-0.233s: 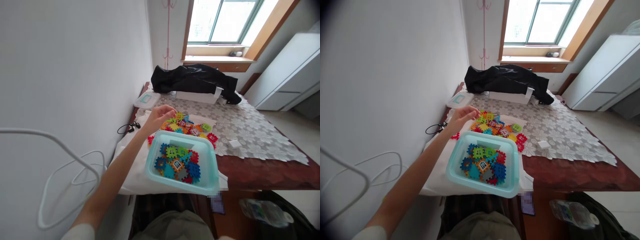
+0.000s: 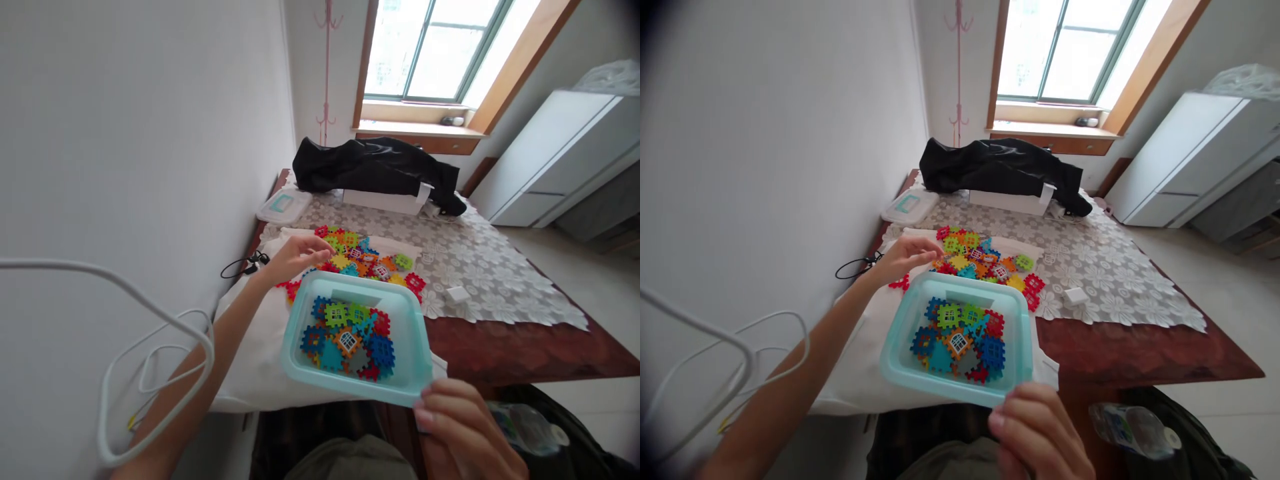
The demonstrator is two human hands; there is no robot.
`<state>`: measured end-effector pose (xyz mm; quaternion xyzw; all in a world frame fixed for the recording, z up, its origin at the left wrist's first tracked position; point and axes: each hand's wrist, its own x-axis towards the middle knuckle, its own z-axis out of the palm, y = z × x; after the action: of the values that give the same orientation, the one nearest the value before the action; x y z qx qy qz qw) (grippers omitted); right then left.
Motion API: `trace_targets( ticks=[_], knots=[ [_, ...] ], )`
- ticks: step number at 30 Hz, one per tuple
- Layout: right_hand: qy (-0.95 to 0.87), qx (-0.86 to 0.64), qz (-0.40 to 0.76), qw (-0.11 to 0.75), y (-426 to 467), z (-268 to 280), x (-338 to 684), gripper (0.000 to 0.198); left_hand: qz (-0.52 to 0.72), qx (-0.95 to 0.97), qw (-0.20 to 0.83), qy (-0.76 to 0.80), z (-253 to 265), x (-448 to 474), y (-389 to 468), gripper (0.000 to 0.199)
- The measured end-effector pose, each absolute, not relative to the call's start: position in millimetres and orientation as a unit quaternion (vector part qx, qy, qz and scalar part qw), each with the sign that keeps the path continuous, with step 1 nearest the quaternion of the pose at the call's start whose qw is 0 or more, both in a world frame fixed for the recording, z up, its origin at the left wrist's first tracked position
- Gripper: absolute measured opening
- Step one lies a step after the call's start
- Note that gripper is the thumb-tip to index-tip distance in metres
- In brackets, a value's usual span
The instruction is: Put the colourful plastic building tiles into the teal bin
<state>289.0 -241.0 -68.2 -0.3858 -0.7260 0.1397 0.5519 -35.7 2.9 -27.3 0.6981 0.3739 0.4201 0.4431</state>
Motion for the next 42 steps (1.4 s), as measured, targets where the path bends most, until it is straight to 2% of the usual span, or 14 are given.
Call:
trace_targets(
  ticks=[3, 9, 15, 17, 20, 23, 25, 28, 31, 33, 35, 37, 39, 42],
  knots=[
    [-0.699, -0.472, 0.102, 0.528, -218.8, -89.7, 304.3, 0.038, 0.473, 0.642, 0.477, 0.370, -36.0, -40.6, 3.7, 0.035],
    [-0.658, -0.549, 0.259, 0.445, -194.4, -122.2, 313.5, 0.069, 0.468, 0.571, 0.578, 0.347, -61.1, -20.2, -6.3, 0.040],
    [-0.627, -0.527, 0.301, 0.488, -181.4, -121.2, 303.6, 0.056, 0.478, 0.480, 0.699, 0.230, -82.7, -21.7, -27.1, 0.035],
    [-0.619, -0.524, 0.312, 0.494, -181.1, -118.8, 303.5, 0.054, 0.460, 0.465, 0.728, 0.203, -87.1, -22.8, -30.4, 0.044],
    [-0.616, -0.510, 0.331, 0.500, -179.8, -117.8, 313.0, 0.053, 0.408, 0.456, 0.768, 0.190, -91.9, -22.6, -31.2, 0.054],
    [-0.625, -0.474, 0.351, 0.511, -161.5, -119.3, 336.9, 0.056, 0.391, 0.444, 0.779, 0.209, -95.3, -23.7, -29.1, 0.049],
    [-0.646, -0.476, 0.332, 0.497, -132.5, -121.0, 357.7, 0.051, 0.443, 0.442, 0.729, 0.277, -96.9, -27.0, -27.0, 0.041],
    [-0.687, -0.565, 0.244, 0.386, -71.3, -129.3, 386.5, 0.051, 0.520, 0.507, 0.496, 0.476, -100.7, -37.7, -23.2, 0.032],
    [-0.696, -0.668, 0.121, 0.233, -16.8, -149.3, 404.5, 0.095, 0.446, 0.627, 0.226, 0.598, -113.6, -53.3, -19.9, 0.028],
    [-0.676, -0.718, 0.105, 0.129, 3.9, -166.3, 408.1, 0.111, 0.357, 0.693, 0.123, 0.614, -130.4, -62.8, -18.8, 0.037],
    [-0.692, -0.710, 0.106, 0.075, 12.6, -182.4, 404.7, 0.111, 0.256, 0.725, 0.073, 0.635, -151.0, -69.2, -18.2, 0.059],
    [-0.743, -0.658, 0.094, 0.074, 15.3, -195.5, 395.9, 0.102, 0.166, 0.753, 0.050, 0.635, -168.9, -72.0, -17.3, 0.073],
    [-0.780, -0.610, 0.097, 0.101, 17.8, -204.7, 385.1, 0.089, 0.143, 0.764, 0.038, 0.627, -178.7, -72.4, -15.5, 0.076],
    [-0.788, -0.580, 0.107, 0.180, 27.1, -211.3, 371.4, 0.073, 0.183, 0.765, 0.050, 0.615, -177.5, -71.5, -11.3, 0.069]
  ],
)
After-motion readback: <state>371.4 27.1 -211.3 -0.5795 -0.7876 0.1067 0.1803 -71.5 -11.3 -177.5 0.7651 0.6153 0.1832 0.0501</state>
